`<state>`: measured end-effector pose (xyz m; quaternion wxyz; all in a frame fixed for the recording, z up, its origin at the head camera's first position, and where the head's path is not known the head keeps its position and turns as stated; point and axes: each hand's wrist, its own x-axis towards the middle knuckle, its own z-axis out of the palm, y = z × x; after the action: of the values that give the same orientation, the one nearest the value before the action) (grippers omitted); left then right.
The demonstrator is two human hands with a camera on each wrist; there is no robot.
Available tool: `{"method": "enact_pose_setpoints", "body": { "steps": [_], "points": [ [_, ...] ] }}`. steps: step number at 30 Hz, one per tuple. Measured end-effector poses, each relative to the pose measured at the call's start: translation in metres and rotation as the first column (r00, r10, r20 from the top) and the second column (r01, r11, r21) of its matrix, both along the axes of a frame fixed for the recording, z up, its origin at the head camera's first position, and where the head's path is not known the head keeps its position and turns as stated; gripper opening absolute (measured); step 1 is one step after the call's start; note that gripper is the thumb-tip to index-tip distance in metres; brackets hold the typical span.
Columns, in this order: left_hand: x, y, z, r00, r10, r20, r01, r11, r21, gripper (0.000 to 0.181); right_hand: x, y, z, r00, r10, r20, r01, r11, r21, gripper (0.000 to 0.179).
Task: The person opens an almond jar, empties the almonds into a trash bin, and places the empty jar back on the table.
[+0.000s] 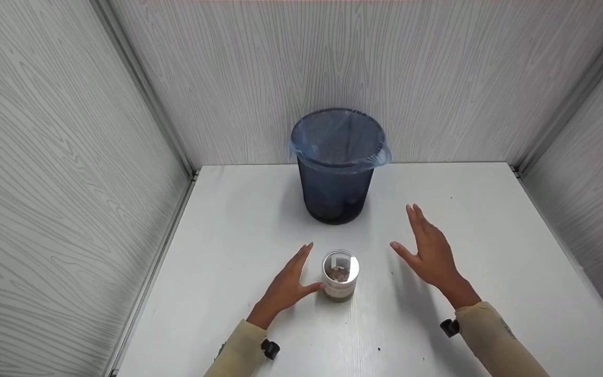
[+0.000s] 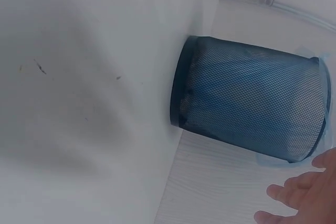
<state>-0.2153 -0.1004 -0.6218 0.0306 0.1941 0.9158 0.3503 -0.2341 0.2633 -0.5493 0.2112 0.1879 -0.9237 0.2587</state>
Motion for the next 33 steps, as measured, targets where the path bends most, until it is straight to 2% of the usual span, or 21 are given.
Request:
{"method": "enact_pose_setpoints", "body": {
  "steps": [11, 18, 25, 33],
  "points": [
    [0.001, 0.015, -0.011, 0.999, -0.038, 0.028, 0.035, 0.993, 0.111, 0.124, 0.005, -0.012, -0.007, 0.999, -0.011, 0.039, 0.013, 0.999, -0.040, 0.086],
    [0.000, 0.029, -0.019, 0.998, -0.036, 0.045, 0.026, 0.976, 0.214, 0.129, 0.008, -0.013, -0.009, 0.999, -0.012, 0.030, 0.014, 0.998, -0.063, 0.085],
    [-0.003, 0.042, -0.021, 0.999, -0.039, 0.021, 0.030, 0.953, 0.302, 0.128, 0.008, -0.013, -0.011, 1.000, -0.009, 0.017, 0.010, 0.997, -0.074, 0.085],
    [0.002, 0.047, -0.025, 0.993, -0.048, 0.108, 0.007, 0.935, 0.355, 0.128, 0.006, -0.016, -0.013, 1.000, 0.005, 0.001, -0.005, 0.998, -0.066, 0.085]
  ]
}}
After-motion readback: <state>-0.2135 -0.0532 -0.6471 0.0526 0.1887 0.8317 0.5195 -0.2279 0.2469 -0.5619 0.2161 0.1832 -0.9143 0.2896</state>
